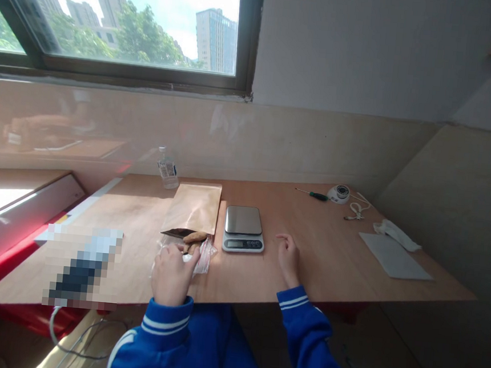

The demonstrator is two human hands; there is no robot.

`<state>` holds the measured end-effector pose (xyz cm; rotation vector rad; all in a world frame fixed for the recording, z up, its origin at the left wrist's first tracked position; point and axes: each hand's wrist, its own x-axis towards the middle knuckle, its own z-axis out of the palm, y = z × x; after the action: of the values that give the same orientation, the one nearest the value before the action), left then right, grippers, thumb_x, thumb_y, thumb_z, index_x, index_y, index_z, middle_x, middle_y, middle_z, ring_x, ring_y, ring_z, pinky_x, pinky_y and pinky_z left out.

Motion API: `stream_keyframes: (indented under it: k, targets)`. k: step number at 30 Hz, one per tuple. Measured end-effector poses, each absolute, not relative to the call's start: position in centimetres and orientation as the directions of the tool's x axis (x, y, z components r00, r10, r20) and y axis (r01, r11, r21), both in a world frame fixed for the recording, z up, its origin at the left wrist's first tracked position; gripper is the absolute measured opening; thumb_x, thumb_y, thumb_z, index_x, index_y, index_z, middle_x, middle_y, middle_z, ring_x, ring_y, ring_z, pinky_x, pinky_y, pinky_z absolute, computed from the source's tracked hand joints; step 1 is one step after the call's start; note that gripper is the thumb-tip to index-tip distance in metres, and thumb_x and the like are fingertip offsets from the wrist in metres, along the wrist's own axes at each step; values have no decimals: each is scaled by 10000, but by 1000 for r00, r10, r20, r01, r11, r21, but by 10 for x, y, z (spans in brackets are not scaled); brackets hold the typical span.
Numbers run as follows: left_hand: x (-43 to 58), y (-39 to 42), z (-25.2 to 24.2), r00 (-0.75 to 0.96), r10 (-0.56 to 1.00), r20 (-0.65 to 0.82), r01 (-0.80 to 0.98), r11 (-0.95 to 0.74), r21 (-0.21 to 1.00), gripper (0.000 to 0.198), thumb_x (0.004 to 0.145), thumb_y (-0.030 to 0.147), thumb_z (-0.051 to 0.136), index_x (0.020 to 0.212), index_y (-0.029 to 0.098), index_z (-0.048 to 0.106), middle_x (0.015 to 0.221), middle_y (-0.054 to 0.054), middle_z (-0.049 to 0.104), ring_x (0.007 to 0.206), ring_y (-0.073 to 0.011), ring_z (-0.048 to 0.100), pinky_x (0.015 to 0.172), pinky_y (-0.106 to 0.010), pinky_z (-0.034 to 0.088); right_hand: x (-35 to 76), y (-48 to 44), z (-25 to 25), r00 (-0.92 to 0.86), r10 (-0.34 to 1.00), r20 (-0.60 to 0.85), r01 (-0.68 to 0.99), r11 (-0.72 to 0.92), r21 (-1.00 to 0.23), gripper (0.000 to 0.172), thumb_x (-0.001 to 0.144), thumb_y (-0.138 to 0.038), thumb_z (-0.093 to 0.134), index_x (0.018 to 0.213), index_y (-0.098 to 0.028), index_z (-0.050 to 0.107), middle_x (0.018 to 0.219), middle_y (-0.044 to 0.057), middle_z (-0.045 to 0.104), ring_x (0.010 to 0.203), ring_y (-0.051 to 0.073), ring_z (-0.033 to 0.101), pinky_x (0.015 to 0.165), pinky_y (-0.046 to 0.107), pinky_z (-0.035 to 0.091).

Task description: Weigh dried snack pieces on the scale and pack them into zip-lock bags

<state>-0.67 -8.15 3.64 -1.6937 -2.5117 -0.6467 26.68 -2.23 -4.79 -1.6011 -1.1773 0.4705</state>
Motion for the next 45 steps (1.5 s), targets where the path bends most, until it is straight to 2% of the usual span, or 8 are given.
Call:
stream_keyframes:
  k: [3,7,16,24,33,37,41,45]
  targets:
    - [23,-74,45,-307,903,302,886,155,437,337,766,454,530,884,142,581,836,-81,600,843,-236,577,748,-323,436,268,-21,-50,440,856,270,455,46,-889,282,764,-248,369,874,-165,615,587,4,552,425,128,385,426,244,262]
    - [59,-34,39,-215,933,288,866,46,498,322,795,407,511,950,131,574,891,-89,600,872,-221,575,738,-304,430,269,-19,-50,442,848,293,482,51,-875,280,747,-251,368,842,-172,620,603,16,572,451,141,421,447,250,282]
    - [87,26,14,-158,948,276,912,33,409,365,815,425,496,972,103,567,956,-149,574,960,-281,528,784,-367,405,264,-21,-42,430,874,225,501,-24,-865,273,774,-250,345,837,-193,604,497,-20,493,414,151,407,424,248,243]
    - [82,38,11,-148,944,294,800,-60,597,339,824,415,500,993,123,528,942,-94,563,935,-222,531,794,-320,405,266,-19,-45,427,869,252,522,-9,-853,275,772,-253,343,816,-192,608,577,8,561,462,157,448,456,250,278]
    - [79,30,3,-160,942,295,877,-2,480,357,810,396,529,1014,106,560,1030,-158,531,1012,-289,482,843,-391,385,265,-20,-44,429,873,231,515,-26,-857,277,775,-260,344,816,-195,610,590,10,581,460,164,460,456,257,285]
    - [78,24,13,-156,918,364,835,-74,546,325,838,366,476,1024,115,566,1017,-146,541,1009,-281,486,868,-407,389,267,-19,-49,433,861,266,495,19,-869,251,770,-259,360,803,-199,601,732,52,637,609,197,553,530,277,373]
    - [54,1,21,-187,847,498,748,-206,631,246,859,268,380,964,150,569,945,-101,556,927,-232,510,857,-375,414,272,-5,-62,483,794,369,497,99,-862,219,763,-261,395,825,-191,593,908,106,625,800,221,582,692,322,455]
    - [6,-28,3,-326,809,488,782,-59,621,203,805,214,373,820,165,570,835,-92,573,859,-245,519,860,-409,408,278,35,-62,453,787,420,579,99,-810,284,744,-224,418,944,-178,615,986,124,591,926,247,561,840,395,448]
